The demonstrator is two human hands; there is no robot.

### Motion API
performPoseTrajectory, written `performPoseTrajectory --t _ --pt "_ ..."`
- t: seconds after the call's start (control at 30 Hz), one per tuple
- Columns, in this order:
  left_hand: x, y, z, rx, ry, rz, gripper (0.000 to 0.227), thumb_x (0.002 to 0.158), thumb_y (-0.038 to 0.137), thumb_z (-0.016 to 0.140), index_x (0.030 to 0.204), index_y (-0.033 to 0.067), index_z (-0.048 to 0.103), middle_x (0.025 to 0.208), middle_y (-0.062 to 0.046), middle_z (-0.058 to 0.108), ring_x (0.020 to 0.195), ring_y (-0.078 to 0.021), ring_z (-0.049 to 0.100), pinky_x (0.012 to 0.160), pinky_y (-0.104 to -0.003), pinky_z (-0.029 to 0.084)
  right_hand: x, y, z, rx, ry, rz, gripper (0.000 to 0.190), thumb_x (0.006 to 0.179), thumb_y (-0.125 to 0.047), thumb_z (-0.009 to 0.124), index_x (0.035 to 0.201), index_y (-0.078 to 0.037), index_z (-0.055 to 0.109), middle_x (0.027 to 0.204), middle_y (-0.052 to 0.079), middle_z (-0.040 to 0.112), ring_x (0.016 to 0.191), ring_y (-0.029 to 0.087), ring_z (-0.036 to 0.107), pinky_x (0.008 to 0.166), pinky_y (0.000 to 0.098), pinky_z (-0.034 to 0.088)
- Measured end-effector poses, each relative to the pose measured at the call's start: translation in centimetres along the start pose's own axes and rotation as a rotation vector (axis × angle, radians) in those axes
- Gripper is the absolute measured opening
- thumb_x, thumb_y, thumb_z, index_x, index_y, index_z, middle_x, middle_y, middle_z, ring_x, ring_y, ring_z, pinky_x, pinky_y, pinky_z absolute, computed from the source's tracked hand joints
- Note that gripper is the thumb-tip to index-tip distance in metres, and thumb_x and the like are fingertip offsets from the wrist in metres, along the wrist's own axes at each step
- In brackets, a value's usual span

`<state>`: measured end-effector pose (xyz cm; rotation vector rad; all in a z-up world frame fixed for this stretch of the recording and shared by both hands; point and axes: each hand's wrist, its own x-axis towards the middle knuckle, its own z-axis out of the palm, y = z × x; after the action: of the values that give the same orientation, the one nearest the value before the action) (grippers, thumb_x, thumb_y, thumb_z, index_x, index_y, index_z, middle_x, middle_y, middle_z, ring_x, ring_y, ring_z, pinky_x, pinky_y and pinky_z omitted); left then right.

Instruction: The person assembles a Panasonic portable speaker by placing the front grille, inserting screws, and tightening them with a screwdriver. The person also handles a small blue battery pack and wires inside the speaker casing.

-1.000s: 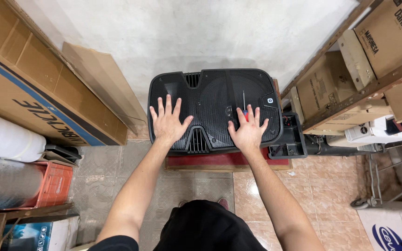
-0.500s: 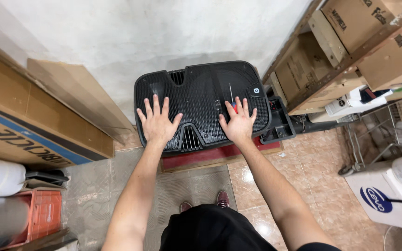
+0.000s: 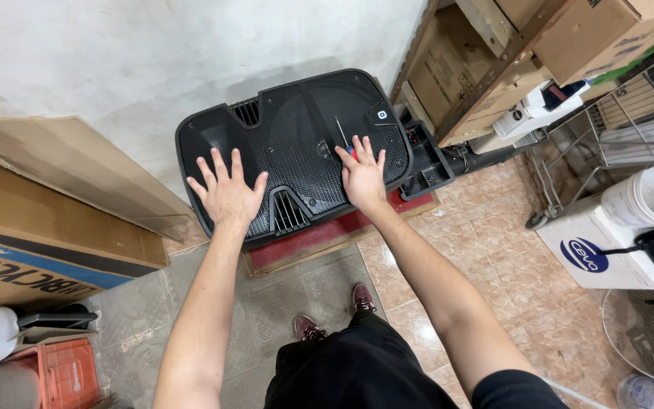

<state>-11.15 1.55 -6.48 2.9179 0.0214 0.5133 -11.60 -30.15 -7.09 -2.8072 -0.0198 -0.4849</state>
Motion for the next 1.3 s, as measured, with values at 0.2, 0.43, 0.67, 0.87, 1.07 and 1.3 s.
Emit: performPoseTrajectory --t 0.2,0.43,0.67,0.87,1.07,1.3 --pt "1.0 2.9 1.4 0.053 0.086 0.080 0.071 0.105 0.058 0.073 0.156 0.0083 0.074 0.177 -0.028 0.051 0.169 -0.0514 0.031 0.125 -0.083 0.015 -2.0 0.4 -2.1 0.263 -0.022 0.048 0.062 0.115 -0.018 0.061 0.175 -0.029 0.050 0.167 0.016 0.063 0.163 0.036 0.049 0.131 0.0705 0.035" --pt "0.5 16.3 -0.9 -0.825 -0.198 0.312 0.042 0.112 0.034 0.072 0.149 0.0172 0.070 0.123 -0.008 0.083 0.106 -0.0242 0.083 0.088 -0.039 0.068 -0.7 2.2 -5.3 0.902 -0.036 0.274 0.047 0.118 -0.036 0.058 0.160 -0.018 0.064 0.138 0.007 0.082 0.136 0.032 0.073 0.119 0.0530 0.055" --pt "1.3 26.0 0.4 -0.853 -0.149 0.198 0.062 0.108 0.024 0.077 0.166 0.0141 0.056 0.123 -0.020 0.071 0.112 -0.0435 0.077 0.090 -0.052 0.067 0.0 6.7 -7.7 1.681 -0.266 0.248 0.070 0.126 -0.049 0.045 0.178 -0.004 0.037 0.181 0.028 0.034 0.167 0.043 0.031 0.135 0.0569 0.032" --pt "3.1 28.0 1.3 -0.466 0.084 0.177 0.048 0.110 0.018 0.070 0.157 0.0127 0.064 0.110 -0.012 0.069 0.099 -0.0336 0.077 0.084 -0.045 0.067 3.8 15.8 -10.5 1.282 -0.274 0.223 0.031 0.116 -0.019 0.068 0.140 -0.003 0.078 0.120 0.017 0.086 0.103 0.017 0.084 0.091 0.0268 0.068" --pt "2.1 27.8 7.4 -0.207 0.172 0.112 0.043 0.106 0.027 0.074 0.149 0.0215 0.073 0.108 0.000 0.066 0.110 -0.0226 0.064 0.094 -0.040 0.052 7.0 27.4 -5.5 1.140 -0.296 0.360 0.024 0.112 -0.021 0.073 0.130 -0.006 0.082 0.101 0.012 0.087 0.085 0.010 0.083 0.078 0.0201 0.069" --pt "1.6 28.4 7.8 -0.140 0.280 0.113 0.042 0.101 0.026 0.077 0.143 0.0229 0.076 0.107 0.000 0.063 0.110 -0.0234 0.062 0.096 -0.041 0.050 9.1 35.0 3.4 0.663 -0.452 0.267 0.019 0.106 -0.034 0.078 0.118 -0.024 0.088 0.086 -0.004 0.086 0.086 0.008 0.083 0.082 0.0289 0.066"
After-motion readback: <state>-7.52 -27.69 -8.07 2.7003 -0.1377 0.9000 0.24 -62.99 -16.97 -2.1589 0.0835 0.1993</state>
